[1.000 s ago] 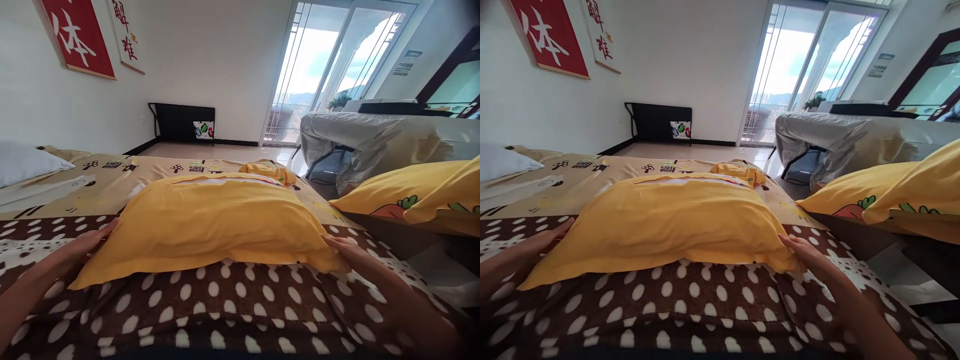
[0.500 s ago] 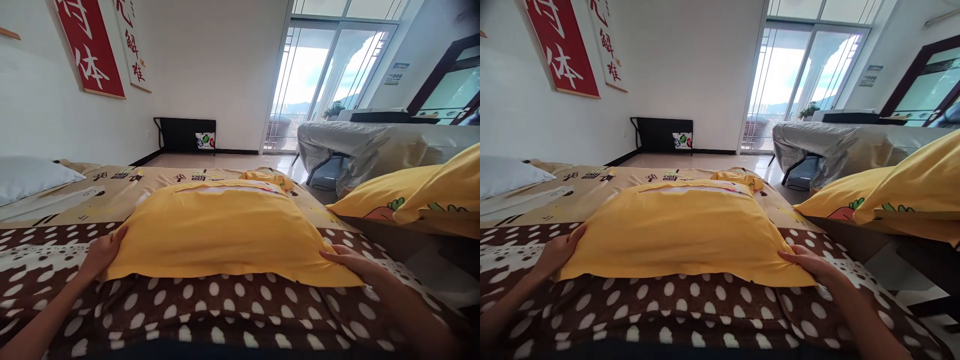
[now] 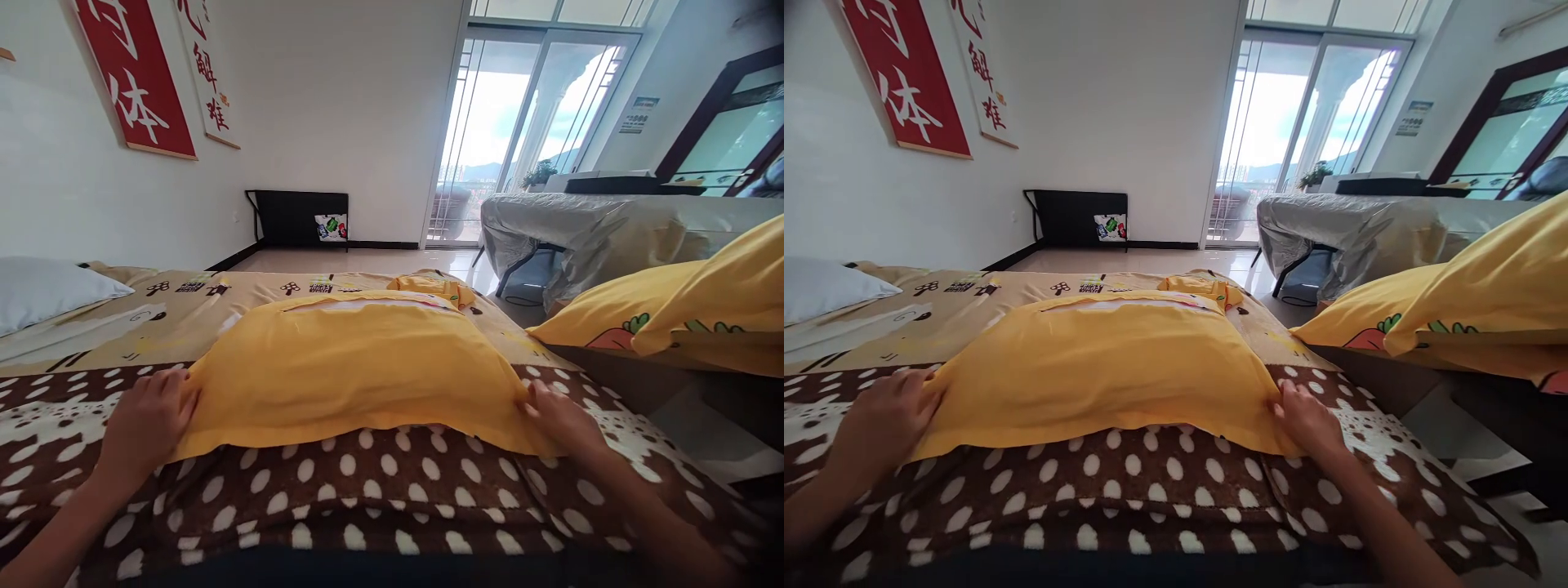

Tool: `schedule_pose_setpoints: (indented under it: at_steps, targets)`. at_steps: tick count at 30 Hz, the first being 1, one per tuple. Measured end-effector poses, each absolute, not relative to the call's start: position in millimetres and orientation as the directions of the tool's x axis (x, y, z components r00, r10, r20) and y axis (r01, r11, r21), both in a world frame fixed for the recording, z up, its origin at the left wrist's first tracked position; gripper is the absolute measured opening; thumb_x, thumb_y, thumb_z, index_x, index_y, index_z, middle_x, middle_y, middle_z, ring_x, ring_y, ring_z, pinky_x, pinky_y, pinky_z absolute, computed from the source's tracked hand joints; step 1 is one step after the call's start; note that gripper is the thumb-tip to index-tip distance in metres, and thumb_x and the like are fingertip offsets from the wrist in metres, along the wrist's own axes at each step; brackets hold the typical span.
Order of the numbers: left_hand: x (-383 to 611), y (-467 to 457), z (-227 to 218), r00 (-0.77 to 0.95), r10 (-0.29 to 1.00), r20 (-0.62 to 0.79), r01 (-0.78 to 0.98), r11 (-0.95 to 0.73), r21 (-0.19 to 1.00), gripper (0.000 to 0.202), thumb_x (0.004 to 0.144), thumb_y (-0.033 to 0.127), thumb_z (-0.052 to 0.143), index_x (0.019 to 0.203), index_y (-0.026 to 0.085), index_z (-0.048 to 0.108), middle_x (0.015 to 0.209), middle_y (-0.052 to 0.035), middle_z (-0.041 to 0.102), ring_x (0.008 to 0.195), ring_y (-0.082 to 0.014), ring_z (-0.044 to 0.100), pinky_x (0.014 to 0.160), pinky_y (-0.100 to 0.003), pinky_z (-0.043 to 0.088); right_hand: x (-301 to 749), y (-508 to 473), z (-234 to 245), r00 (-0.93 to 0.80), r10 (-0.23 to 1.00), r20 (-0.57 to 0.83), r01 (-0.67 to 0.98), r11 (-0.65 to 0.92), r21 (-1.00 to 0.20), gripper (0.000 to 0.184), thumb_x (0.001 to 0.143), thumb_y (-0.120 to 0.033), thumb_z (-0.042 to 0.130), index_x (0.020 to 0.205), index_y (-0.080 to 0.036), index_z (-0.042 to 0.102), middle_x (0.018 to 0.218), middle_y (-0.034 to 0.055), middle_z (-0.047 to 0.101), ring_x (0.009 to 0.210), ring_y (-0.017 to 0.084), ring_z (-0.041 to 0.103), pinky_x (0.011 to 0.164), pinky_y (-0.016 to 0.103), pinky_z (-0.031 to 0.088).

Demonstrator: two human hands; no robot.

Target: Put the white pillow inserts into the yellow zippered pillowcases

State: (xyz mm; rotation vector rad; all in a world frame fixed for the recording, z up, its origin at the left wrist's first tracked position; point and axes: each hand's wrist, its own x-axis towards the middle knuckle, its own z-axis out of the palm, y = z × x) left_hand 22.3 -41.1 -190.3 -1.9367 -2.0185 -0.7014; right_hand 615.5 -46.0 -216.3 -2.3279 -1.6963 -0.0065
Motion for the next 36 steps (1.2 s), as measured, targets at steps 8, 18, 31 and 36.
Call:
schedule_pose_setpoints:
  at_steps: [8, 18, 31, 36]
  targets:
    - [137, -44, -200, 0.817, 0.328, 0.474, 0.56, -0.649, -0.516, 0.014, 0.089, 0.014, 0.046, 0.097, 0.016, 0.057, 0.093, -0.0073, 0.062, 0.085, -0.0193, 0.056, 0.077, -0.033, 0.041, 507, -65, -217, -0.592, 0.594, 0.544, 0.798, 0.527, 0.293, 0.02, 0.091, -0.02, 0.043, 0.097, -0.019, 0.063, 0.098, 0.0091, 0.065, 0.088, 0.022, 0.056, 0.081, 0.036, 0.042]
    - [176, -19, -211, 0.762, 0.39, 0.518, 0.645, -0.533, -0.547, 0.02, 0.09, 0.015, 0.047, 0.108, 0.013, 0.055, 0.1, -0.0094, 0.059, 0.09, -0.0226, 0.052, 0.078, -0.036, 0.039, 485, -33, -233, -0.556, 0.401, 0.729, 0.807, 0.471, 0.356, 0.018, 0.091, -0.013, 0.046, 0.102, -0.014, 0.061, 0.096, 0.01, 0.064, 0.09, 0.022, 0.053, 0.083, 0.037, 0.041]
    - [186, -15, -203, 0.757, 0.437, 0.485, 0.612, -0.734, -0.294, 0.012, 0.086, 0.009, 0.048, 0.088, 0.017, 0.057, 0.089, -0.004, 0.059, 0.083, -0.0185, 0.052, 0.075, -0.031, 0.043, 476, -35, -221, -0.547, 0.532, 0.646, 0.799, 0.561, 0.214, 0.018, 0.089, -0.011, 0.044, 0.079, -0.018, 0.057, 0.077, 0.0053, 0.058, 0.076, 0.02, 0.047, 0.074, 0.033, 0.037]
    - [185, -20, -197, 0.692, 0.486, 0.533, 0.652, -0.738, -0.173, 0.019, 0.087, 0.007, 0.043, 0.094, 0.018, 0.056, 0.101, -0.0066, 0.06, 0.093, -0.0193, 0.054, 0.079, -0.03, 0.045, 475, -42, -202, -0.528, 0.613, 0.588, 0.81, 0.572, 0.13, 0.015, 0.086, -0.011, 0.047, 0.076, -0.018, 0.056, 0.085, 0.007, 0.058, 0.08, 0.02, 0.048, 0.074, 0.033, 0.037]
